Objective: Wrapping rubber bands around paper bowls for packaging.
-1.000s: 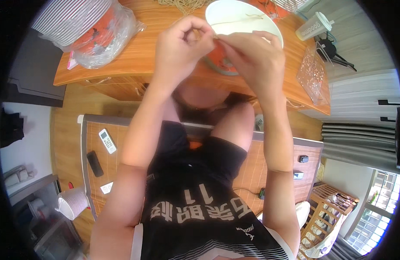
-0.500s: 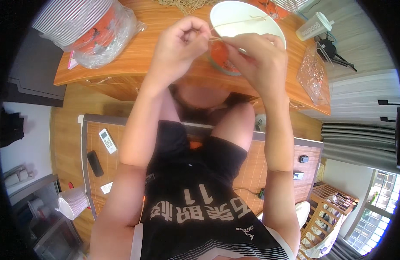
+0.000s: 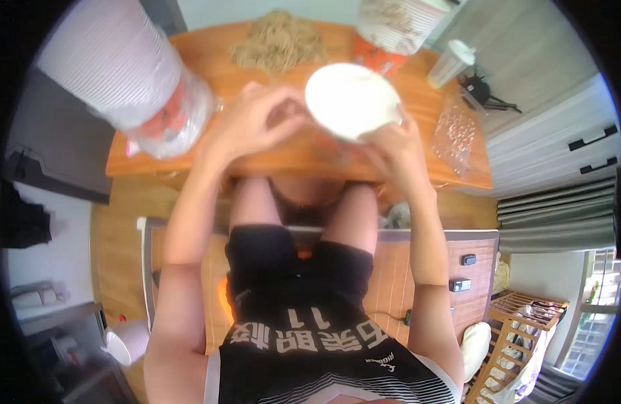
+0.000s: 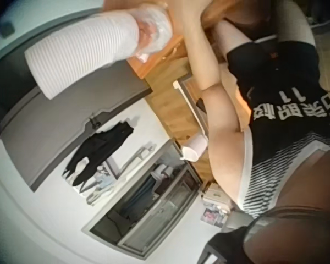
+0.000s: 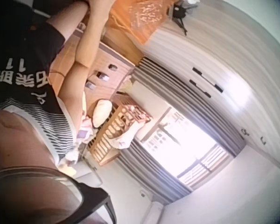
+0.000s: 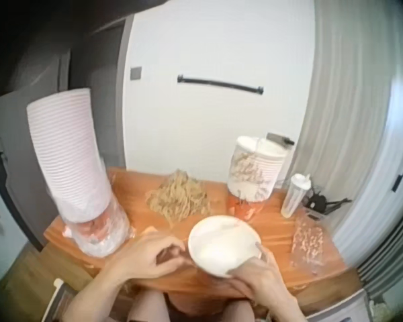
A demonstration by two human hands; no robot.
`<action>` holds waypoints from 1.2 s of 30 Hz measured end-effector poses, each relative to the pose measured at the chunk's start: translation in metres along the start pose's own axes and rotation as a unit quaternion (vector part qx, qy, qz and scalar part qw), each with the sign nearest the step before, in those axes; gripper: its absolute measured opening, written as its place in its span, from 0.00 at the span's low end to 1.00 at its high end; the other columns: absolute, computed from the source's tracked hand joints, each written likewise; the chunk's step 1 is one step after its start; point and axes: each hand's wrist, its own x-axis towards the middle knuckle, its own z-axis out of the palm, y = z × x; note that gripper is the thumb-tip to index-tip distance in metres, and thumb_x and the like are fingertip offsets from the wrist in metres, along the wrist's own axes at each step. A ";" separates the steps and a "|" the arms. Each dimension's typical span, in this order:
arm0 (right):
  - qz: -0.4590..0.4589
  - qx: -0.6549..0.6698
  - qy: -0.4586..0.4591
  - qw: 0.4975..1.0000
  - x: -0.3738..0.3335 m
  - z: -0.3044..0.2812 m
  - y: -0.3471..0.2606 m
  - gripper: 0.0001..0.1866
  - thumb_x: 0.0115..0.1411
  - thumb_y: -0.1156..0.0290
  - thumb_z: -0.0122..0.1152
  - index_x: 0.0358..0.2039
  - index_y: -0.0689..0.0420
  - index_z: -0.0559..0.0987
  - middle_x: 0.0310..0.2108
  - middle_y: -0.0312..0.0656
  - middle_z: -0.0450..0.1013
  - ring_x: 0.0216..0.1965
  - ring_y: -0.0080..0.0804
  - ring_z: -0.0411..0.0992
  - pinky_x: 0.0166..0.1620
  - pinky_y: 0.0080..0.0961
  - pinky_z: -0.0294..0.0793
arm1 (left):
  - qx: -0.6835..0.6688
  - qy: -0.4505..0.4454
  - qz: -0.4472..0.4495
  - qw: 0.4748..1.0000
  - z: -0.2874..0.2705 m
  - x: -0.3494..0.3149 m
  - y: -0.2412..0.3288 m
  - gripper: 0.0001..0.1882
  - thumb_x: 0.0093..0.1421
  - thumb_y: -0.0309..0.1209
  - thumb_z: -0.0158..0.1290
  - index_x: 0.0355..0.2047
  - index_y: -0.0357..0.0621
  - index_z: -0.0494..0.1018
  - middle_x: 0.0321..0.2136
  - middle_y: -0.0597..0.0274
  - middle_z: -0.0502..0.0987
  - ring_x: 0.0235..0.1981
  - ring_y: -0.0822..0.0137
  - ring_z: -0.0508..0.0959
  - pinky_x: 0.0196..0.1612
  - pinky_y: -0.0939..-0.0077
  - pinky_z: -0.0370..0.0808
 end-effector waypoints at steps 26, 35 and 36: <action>0.075 -0.105 -0.123 0.984 0.201 -0.108 0.177 0.25 0.73 0.50 0.37 0.40 0.52 0.80 0.36 0.42 0.78 0.50 0.44 0.73 0.72 0.58 0.43 | -0.017 0.147 0.129 0.981 0.030 0.288 -0.145 0.07 0.55 0.31 0.56 0.30 0.40 0.76 0.34 0.51 0.80 0.40 0.49 0.79 0.46 0.58 0.74; 0.067 -0.295 -0.218 0.928 0.197 -0.079 0.197 0.22 0.72 0.59 0.38 0.49 0.59 0.78 0.49 0.56 0.75 0.52 0.53 0.71 0.54 0.45 0.68 | -0.122 0.227 -0.015 0.966 0.078 0.140 -0.069 0.29 0.54 0.24 0.50 0.58 0.37 0.70 0.58 0.42 0.73 0.59 0.44 0.72 0.64 0.59 0.68; 0.001 -0.308 0.037 0.951 0.160 -0.074 0.222 0.21 0.70 0.62 0.43 0.53 0.61 0.77 0.53 0.55 0.74 0.55 0.54 0.70 0.57 0.45 0.67 | -0.114 0.266 -0.001 0.957 0.090 0.106 -0.049 0.27 0.53 0.22 0.50 0.57 0.38 0.71 0.56 0.44 0.75 0.56 0.45 0.74 0.62 0.59 0.70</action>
